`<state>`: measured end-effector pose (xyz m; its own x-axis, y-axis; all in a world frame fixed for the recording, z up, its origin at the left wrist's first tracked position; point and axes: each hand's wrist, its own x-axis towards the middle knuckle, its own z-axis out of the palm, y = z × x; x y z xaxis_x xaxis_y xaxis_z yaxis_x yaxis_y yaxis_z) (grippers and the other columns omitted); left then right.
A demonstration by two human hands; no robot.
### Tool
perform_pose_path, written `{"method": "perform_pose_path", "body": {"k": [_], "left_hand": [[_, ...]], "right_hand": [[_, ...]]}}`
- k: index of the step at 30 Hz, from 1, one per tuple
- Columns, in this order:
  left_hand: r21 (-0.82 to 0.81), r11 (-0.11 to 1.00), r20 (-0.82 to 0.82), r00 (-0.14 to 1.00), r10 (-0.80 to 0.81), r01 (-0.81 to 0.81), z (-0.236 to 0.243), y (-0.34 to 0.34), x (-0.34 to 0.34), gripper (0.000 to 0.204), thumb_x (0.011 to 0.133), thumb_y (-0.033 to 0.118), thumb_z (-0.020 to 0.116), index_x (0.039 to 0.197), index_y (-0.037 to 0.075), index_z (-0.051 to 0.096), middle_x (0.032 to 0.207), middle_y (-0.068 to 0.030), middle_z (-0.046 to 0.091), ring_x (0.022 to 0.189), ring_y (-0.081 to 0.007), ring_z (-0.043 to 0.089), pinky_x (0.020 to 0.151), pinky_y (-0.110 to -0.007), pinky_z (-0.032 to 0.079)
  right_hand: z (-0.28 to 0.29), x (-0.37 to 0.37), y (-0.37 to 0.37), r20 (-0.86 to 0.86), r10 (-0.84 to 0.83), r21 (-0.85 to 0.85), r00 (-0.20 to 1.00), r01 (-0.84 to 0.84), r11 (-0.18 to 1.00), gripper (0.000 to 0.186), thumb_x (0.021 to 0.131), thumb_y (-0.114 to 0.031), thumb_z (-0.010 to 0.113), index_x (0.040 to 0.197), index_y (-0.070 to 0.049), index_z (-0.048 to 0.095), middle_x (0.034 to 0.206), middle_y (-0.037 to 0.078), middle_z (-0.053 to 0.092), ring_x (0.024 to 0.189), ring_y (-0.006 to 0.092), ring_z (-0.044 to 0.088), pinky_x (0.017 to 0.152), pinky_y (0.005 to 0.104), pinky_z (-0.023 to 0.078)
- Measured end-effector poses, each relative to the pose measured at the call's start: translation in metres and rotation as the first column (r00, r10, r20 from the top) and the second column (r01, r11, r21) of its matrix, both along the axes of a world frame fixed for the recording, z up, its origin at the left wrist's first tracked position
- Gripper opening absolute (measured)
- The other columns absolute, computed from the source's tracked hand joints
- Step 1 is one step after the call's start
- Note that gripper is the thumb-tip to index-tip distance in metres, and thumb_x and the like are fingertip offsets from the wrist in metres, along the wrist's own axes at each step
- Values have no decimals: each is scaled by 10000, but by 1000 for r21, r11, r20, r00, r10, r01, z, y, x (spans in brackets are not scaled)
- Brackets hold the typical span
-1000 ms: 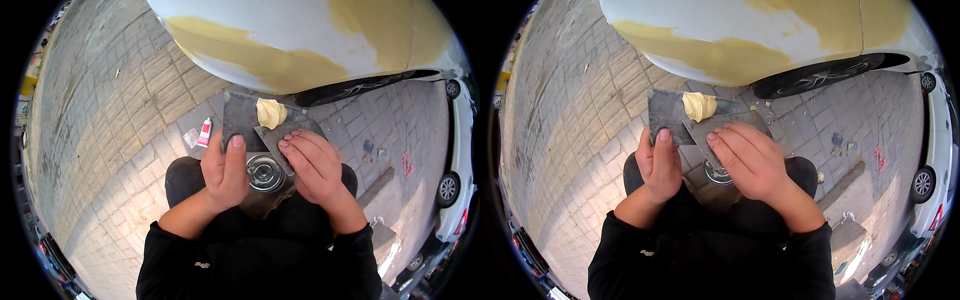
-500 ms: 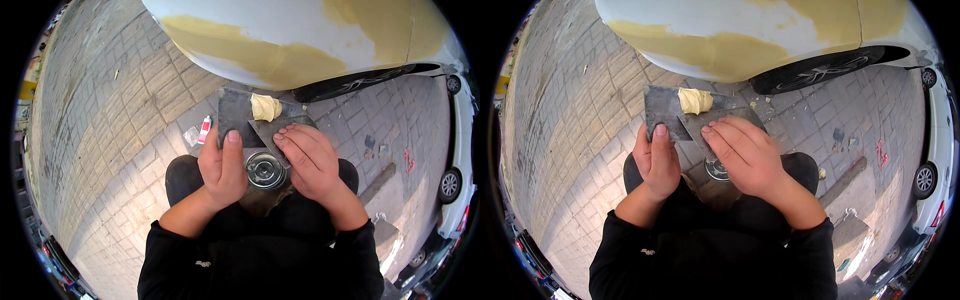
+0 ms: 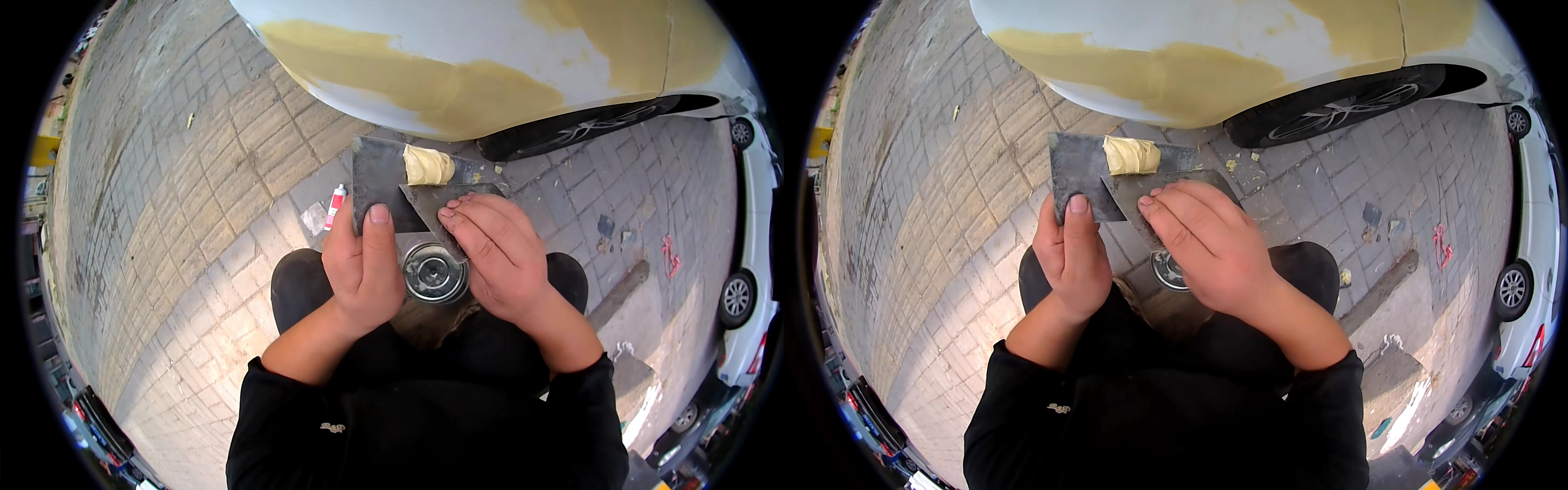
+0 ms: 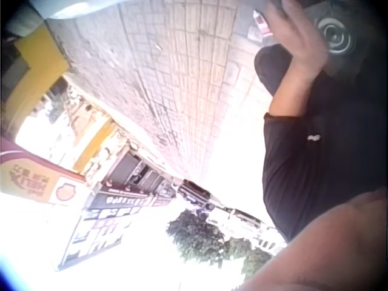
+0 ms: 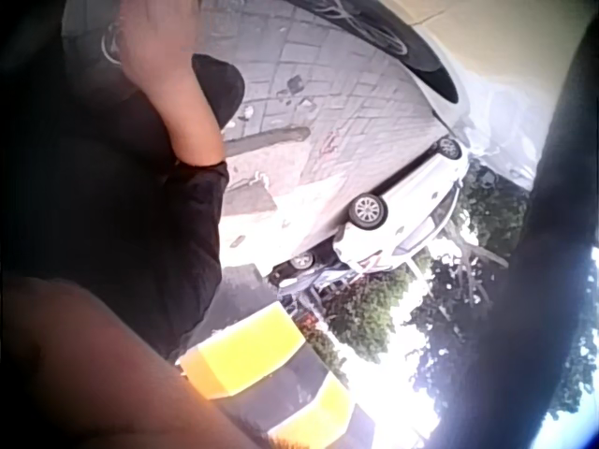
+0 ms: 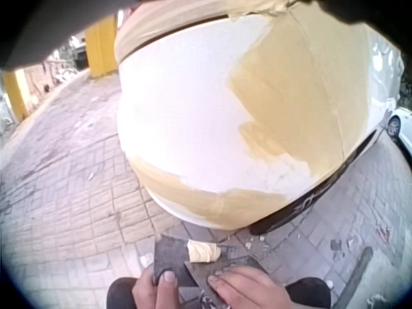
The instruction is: The person mixes a yellow body filler with a hardener on a metal mixing board using two putty knives. They then apply the mixed filler to a damaged area on the rear bumper of a white car, smoothing it over the surface.
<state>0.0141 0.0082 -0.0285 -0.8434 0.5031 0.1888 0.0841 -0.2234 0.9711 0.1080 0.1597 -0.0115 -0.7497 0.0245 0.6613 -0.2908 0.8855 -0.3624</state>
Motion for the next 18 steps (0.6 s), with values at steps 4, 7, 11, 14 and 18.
{"method": "perform_pose_path", "body": {"k": [4,7,11,14,18], "left_hand": [[25,1000,-2,1000,3,-3,0,3,-1,241,1006,132,430,1152,-41,513,862,21,526,704,-24,378,637,-187,307],[4,1000,-9,1000,6,-6,5,2,3,238,1006,130,431,1147,-42,514,858,18,523,710,-25,381,645,-189,310],[19,1000,0,1000,6,-6,-2,-1,-1,235,1007,132,432,1143,-42,514,843,23,516,709,-25,381,641,-192,310],[-14,999,-51,998,34,-35,1,-1,5,231,1008,132,433,1136,-42,515,832,24,511,710,-31,386,644,-198,316],[6,1000,7,1000,-9,9,-3,-2,-2,221,1008,126,431,1127,-40,516,826,21,508,711,-38,393,650,-205,324]], "right_hand": [[4,5,4,-114,-30,18,993,33,999,352,701,-30,615,1044,37,654,1008,132,644,923,309,620,794,378,546],[-1,2,2,-23,-23,20,999,24,1000,348,694,-33,622,1033,37,659,1000,136,645,925,308,621,798,381,547],[4,3,4,-59,9,0,998,-9,1000,329,699,-38,623,1017,36,664,1020,130,641,931,304,622,793,382,549],[5,1,4,-86,-50,43,995,53,998,324,702,-37,626,1016,35,664,1007,129,643,913,304,626,791,379,549],[6,1,2,-55,20,-6,998,-21,1000,323,700,-34,639,1015,35,666,991,132,644,896,309,631,795,386,547]]}}
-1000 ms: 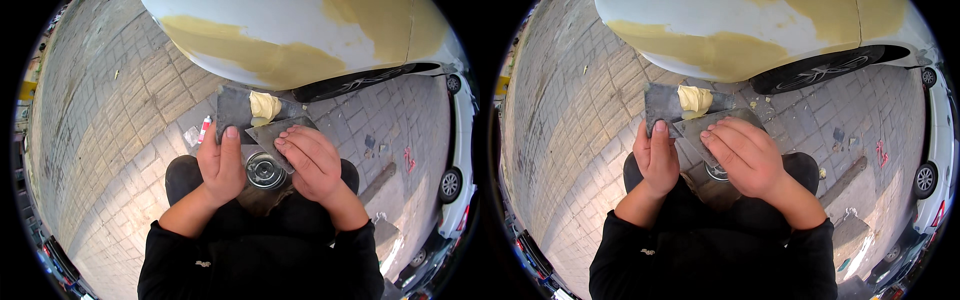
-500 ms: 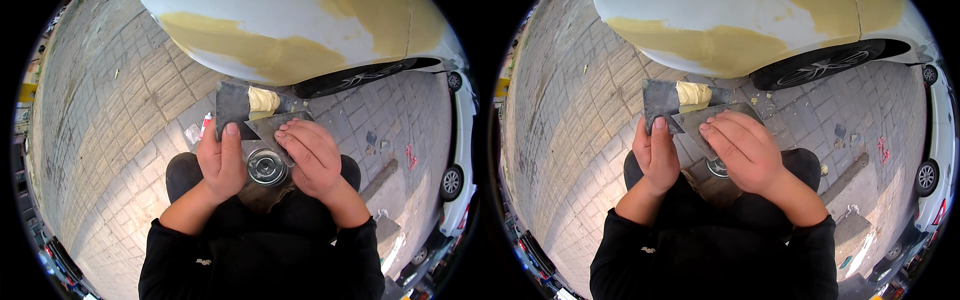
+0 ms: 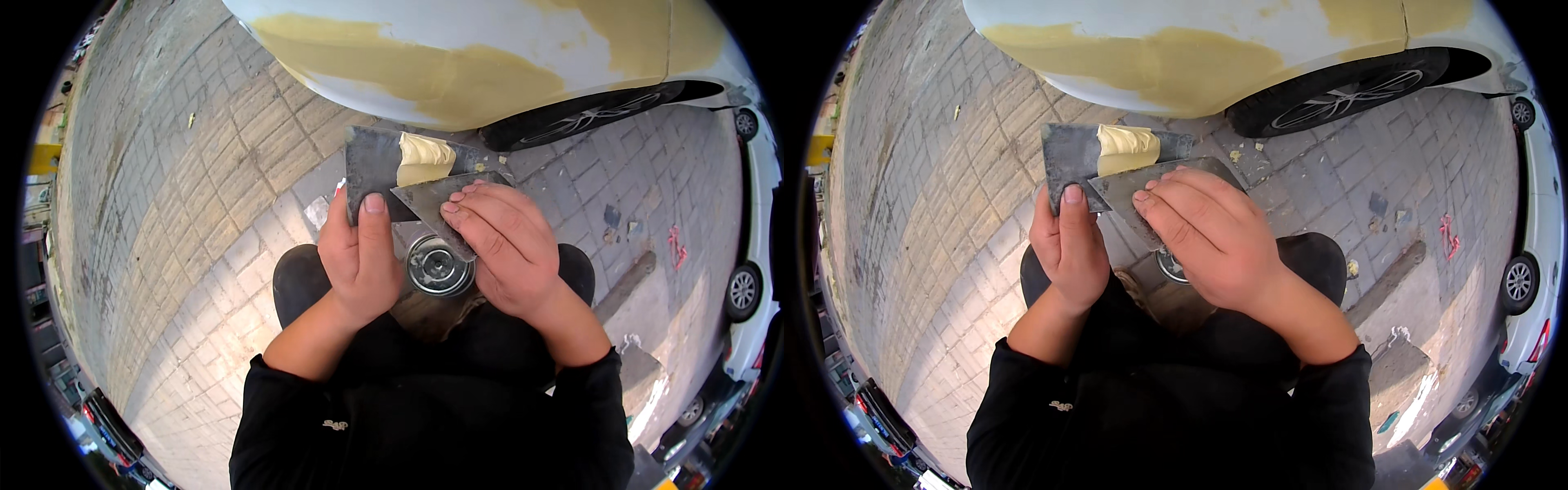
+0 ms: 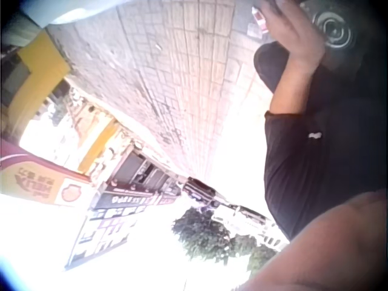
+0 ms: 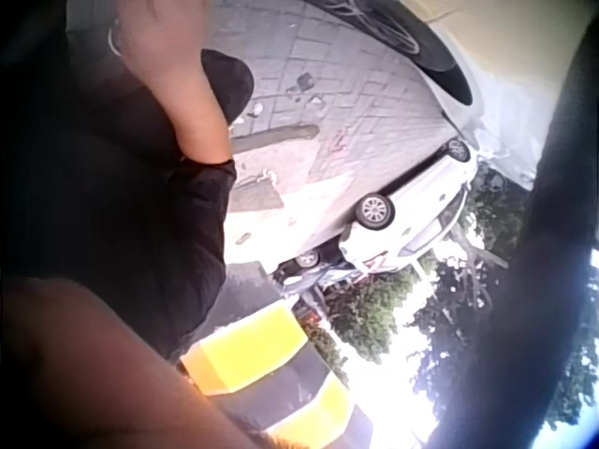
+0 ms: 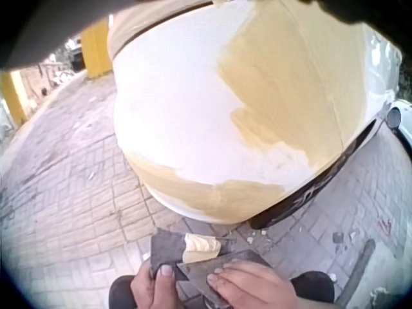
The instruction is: The person mixes a yellow body filler with a hardener on a metal mixing board using two putty knives. They then apply the mixed filler to a damaged area on the rear bumper of a white car, smoothing it over the surface.
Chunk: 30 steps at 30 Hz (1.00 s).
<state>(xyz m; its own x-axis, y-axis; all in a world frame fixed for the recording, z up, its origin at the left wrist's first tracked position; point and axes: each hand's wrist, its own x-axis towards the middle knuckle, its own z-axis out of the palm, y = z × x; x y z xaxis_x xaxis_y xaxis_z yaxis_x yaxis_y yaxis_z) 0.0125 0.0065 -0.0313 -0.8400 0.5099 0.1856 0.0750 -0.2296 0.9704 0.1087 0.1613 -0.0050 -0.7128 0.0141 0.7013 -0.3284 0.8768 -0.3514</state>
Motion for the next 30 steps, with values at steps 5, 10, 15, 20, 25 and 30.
{"method": "perform_pose_path", "body": {"k": [5,10,15,20,25,30], "left_hand": [[31,999,-25,999,40,-39,1,4,6,220,1009,117,424,1129,-44,514,824,20,508,716,-37,398,652,-204,328],[32,999,-68,997,26,-24,3,3,7,228,1007,115,423,1132,-54,511,859,6,533,742,-36,414,671,-198,336],[-16,1000,-79,997,-7,6,3,4,4,239,1007,113,413,1131,-65,513,936,-28,582,784,-52,458,714,-198,364],[26,1000,-121,993,1,2,2,6,7,257,1007,114,408,1154,-73,506,979,-55,600,822,-67,491,744,-202,383],[40,998,-151,988,-34,41,8,6,5,274,1006,105,396,1182,-84,486,1060,-98,603,928,-103,526,840,-235,406],[50,996,-160,985,-59,68,5,4,4,274,998,82,384,1183,-100,473,1119,-129,597,985,-128,537,878,-259,413]], "right_hand": [[-3,-1,2,-2,-33,-4,999,33,999,328,695,-32,628,1013,40,663,1000,131,644,901,311,628,800,391,546],[0,0,6,-53,-59,17,997,60,998,337,695,-41,621,1018,42,662,1005,135,644,912,311,626,803,389,544],[-3,2,3,10,8,-30,1000,-8,1000,344,694,-35,625,1028,39,663,1001,139,644,916,314,626,809,390,543],[-3,-1,3,-7,-32,4,999,32,999,343,694,-30,624,1027,46,662,1002,141,646,914,317,626,798,389,545],[-1,1,8,-91,-60,26,994,62,998,360,693,-60,624,1035,47,662,1005,143,645,918,311,627,791,380,546],[3,4,7,-33,-13,21,999,14,1000,344,710,-59,624,1035,49,661,1001,141,644,914,307,628,792,380,547]]}}
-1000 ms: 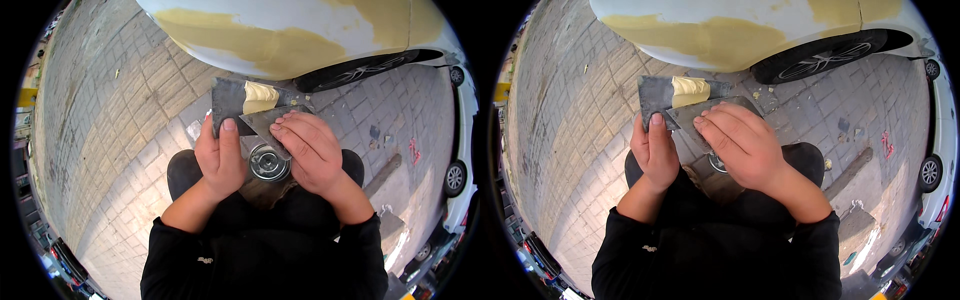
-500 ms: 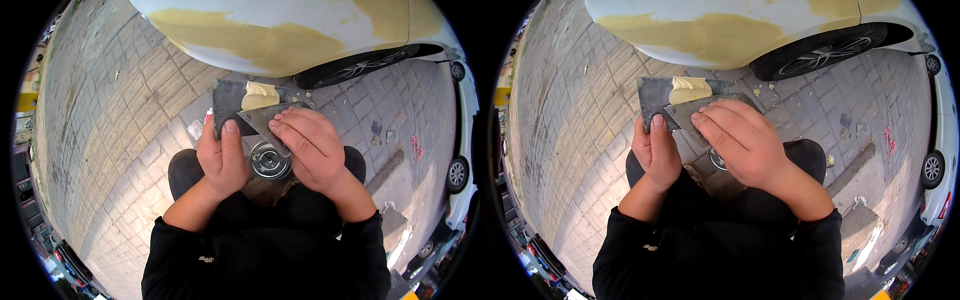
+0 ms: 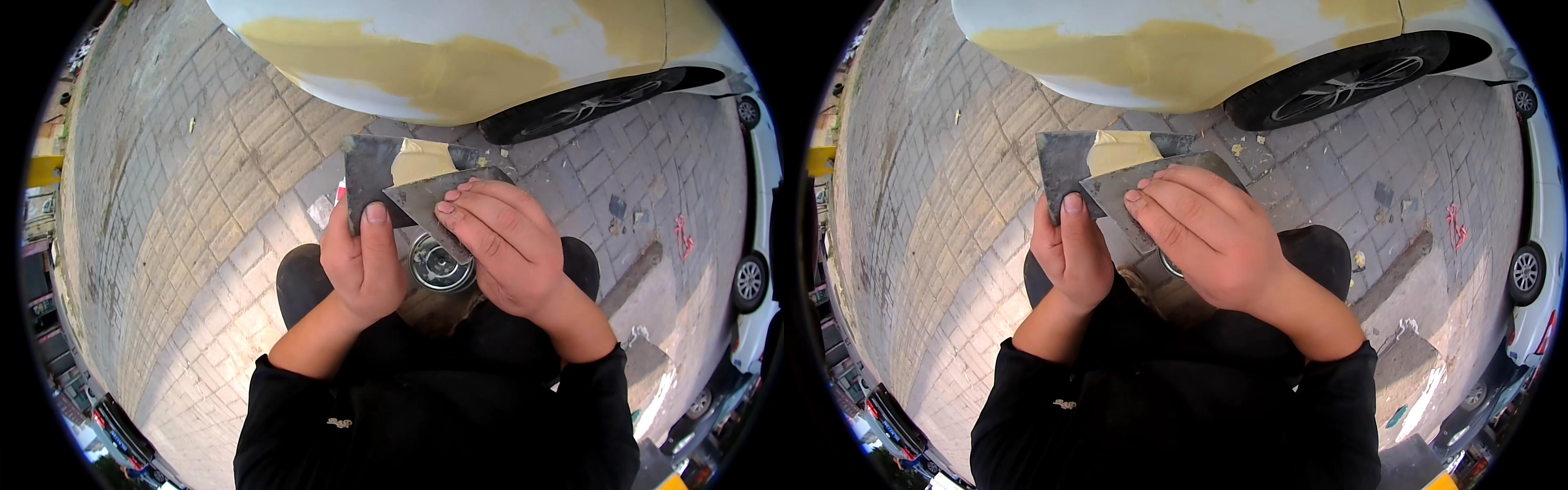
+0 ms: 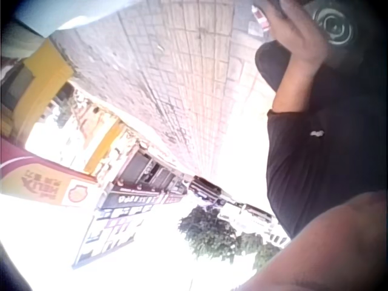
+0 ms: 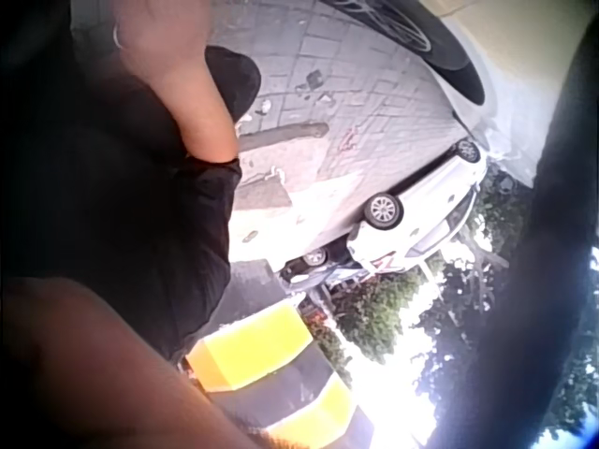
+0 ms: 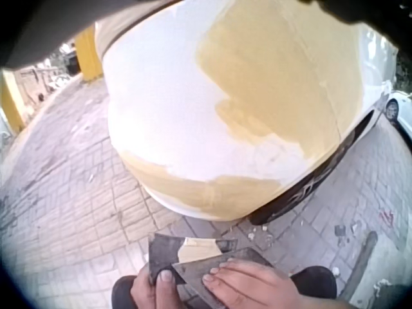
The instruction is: The person mixes a yellow body filler with a hardener on a metal mixing board using two putty knives. They then apply the mixed filler to a damaged area on the rear bumper of a white car, smoothing it over the surface.
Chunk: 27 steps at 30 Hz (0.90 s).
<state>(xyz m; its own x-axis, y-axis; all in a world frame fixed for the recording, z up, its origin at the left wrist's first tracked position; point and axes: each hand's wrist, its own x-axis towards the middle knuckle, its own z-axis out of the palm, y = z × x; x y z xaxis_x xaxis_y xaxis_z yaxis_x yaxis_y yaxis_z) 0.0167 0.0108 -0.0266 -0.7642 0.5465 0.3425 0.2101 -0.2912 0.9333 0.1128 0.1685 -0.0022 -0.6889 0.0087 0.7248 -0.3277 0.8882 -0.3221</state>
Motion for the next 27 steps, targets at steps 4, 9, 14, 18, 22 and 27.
{"method": "perform_pose_path", "body": {"k": [4,9,14,18,22,27], "left_hand": [[2,1000,-49,998,29,-29,0,0,4,262,1000,77,381,1179,-89,478,1124,-128,594,990,-129,535,882,-262,411],[-34,999,2,1000,12,-12,-8,-7,2,271,1002,92,382,1180,-87,480,1137,-132,588,1011,-140,538,903,-268,407],[17,999,14,999,-30,30,-4,-1,1,293,1000,85,367,1203,-102,460,1142,-143,585,1036,-155,540,923,-278,405],[13,1000,-7,1000,-7,7,-6,-5,5,307,998,84,356,1222,-108,442,1173,-157,571,1054,-175,543,940,-295,407],[5,1000,41,999,-18,18,-7,-5,4,306,997,83,355,1223,-106,440,1182,-161,566,1067,-184,543,953,-308,405],[50,998,28,999,-42,41,-8,-5,4,304,998,94,366,1216,-102,446,1185,-167,567,1074,-196,548,961,-318,407]], "right_hand": [[-3,-2,-1,-39,-45,41,998,47,998,328,724,-63,618,1028,52,661,996,142,644,908,308,628,799,381,551],[1,-2,1,-80,-54,34,995,57,998,318,720,-53,617,1018,49,664,999,136,644,910,307,627,798,380,553],[-2,-1,-4,26,29,30,999,-30,999,332,706,-54,613,1013,64,660,1003,157,641,900,316,631,789,384,549],[3,-1,5,-70,-89,28,994,91,995,324,717,-62,610,1014,57,661,1006,145,646,916,311,629,796,375,549],[-2,-2,-5,-17,21,-12,1000,-21,1000,329,702,-56,611,1002,67,661,982,159,645,876,313,634,784,379,551],[-3,-2,0,-56,-42,3,998,43,999,314,708,-74,618,989,56,667,976,151,649,894,313,635,786,377,553]]}}
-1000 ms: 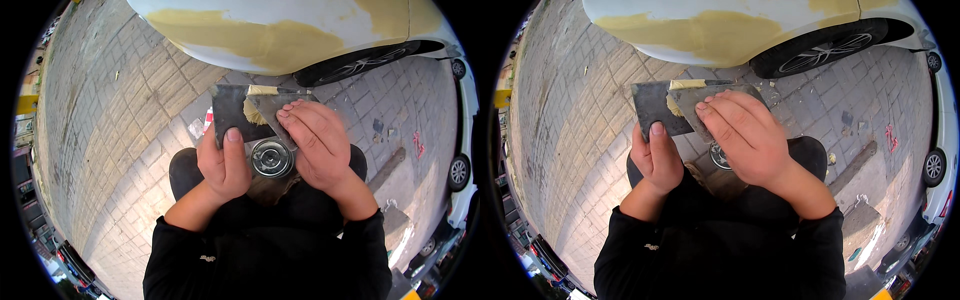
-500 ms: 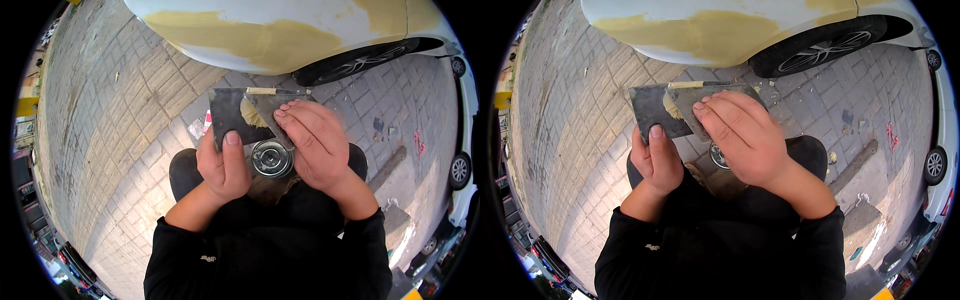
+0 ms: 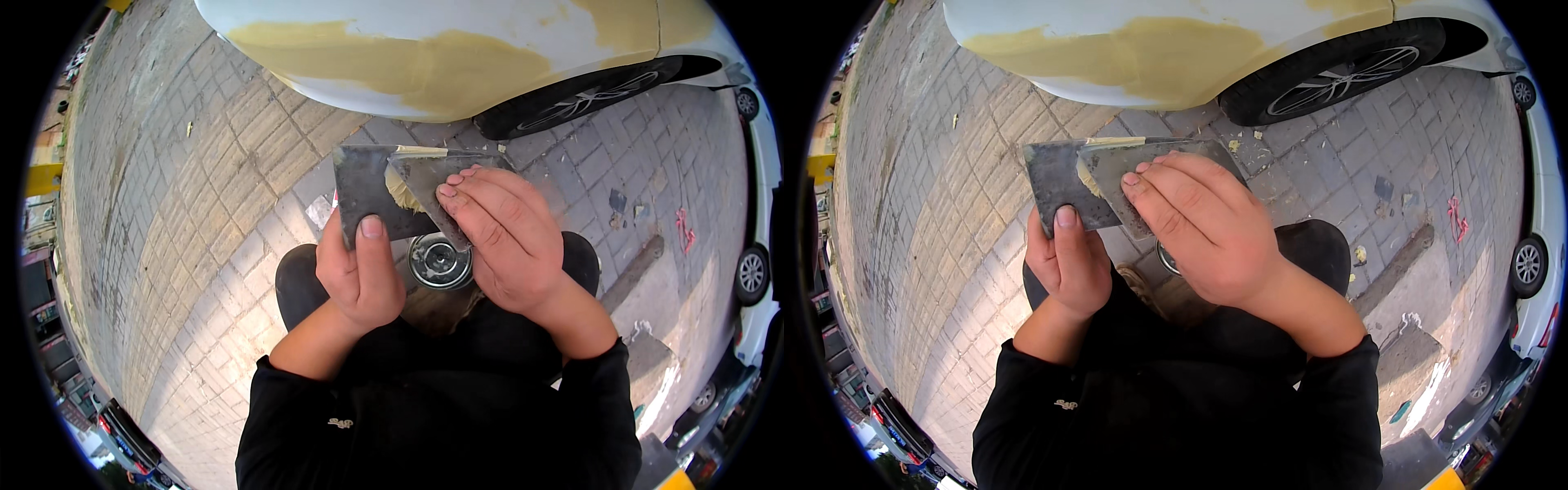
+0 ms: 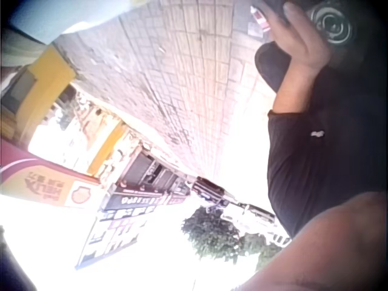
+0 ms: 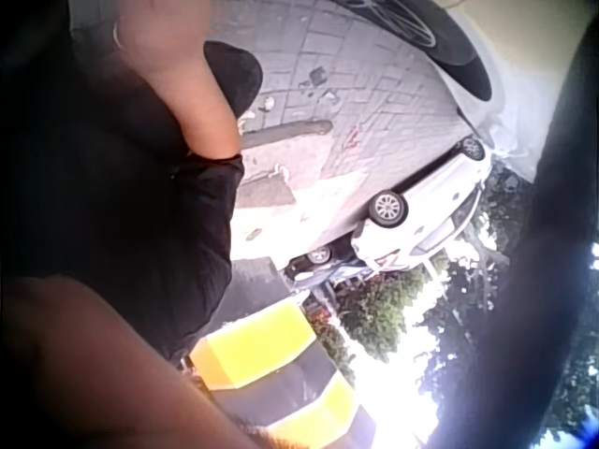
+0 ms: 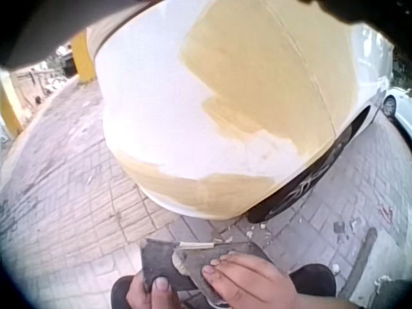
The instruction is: The person mixes a yellow body filler with a hardener on a metal mixing board using two putty knives. They then apply the mixed filler to a damaged area on the rear bumper of a white car, smoothing it over the surface.
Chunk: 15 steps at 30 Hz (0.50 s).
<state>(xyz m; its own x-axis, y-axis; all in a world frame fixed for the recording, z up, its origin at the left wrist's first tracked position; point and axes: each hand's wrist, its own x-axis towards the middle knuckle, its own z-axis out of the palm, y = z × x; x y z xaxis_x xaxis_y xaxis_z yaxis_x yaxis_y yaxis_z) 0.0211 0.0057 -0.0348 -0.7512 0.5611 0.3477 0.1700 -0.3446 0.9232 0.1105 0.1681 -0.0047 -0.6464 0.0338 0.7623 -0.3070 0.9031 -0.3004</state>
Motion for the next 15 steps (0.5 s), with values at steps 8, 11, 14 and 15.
{"method": "perform_pose_path", "body": {"k": [8,11,14,15], "left_hand": [[-35,998,67,996,55,-52,3,0,-2,288,987,117,394,1164,-89,488,1132,-155,600,1038,-187,567,928,-304,424],[52,999,304,953,-10,-6,16,-4,-11,298,979,94,436,1191,-103,507,1078,-125,627,961,-150,574,867,-277,445],[220,971,609,765,-210,91,31,-5,-21,341,955,114,446,1211,-108,490,1146,-193,611,1048,-252,609,935,-369,468],[283,949,644,706,-294,137,32,-7,-23,358,947,121,451,1219,-108,484,1157,-201,607,1058,-266,609,938,-377,471]], "right_hand": [[4,2,-3,13,42,40,999,-42,998,329,696,-94,624,992,39,675,987,134,655,896,292,640,767,377,565],[19,10,-7,82,146,-3,986,-146,989,270,716,-21,679,985,-31,691,1018,83,656,958,269,634,889,415,544],[25,21,-6,58,267,24,962,-268,963,250,753,-60,708,999,-93,682,1040,24,642,993,262,627,923,457,524],[24,24,-12,32,273,-11,962,-272,962,258,766,-94,728,1015,-132,672,1054,-17,621,1012,261,624,946,499,503]]}}
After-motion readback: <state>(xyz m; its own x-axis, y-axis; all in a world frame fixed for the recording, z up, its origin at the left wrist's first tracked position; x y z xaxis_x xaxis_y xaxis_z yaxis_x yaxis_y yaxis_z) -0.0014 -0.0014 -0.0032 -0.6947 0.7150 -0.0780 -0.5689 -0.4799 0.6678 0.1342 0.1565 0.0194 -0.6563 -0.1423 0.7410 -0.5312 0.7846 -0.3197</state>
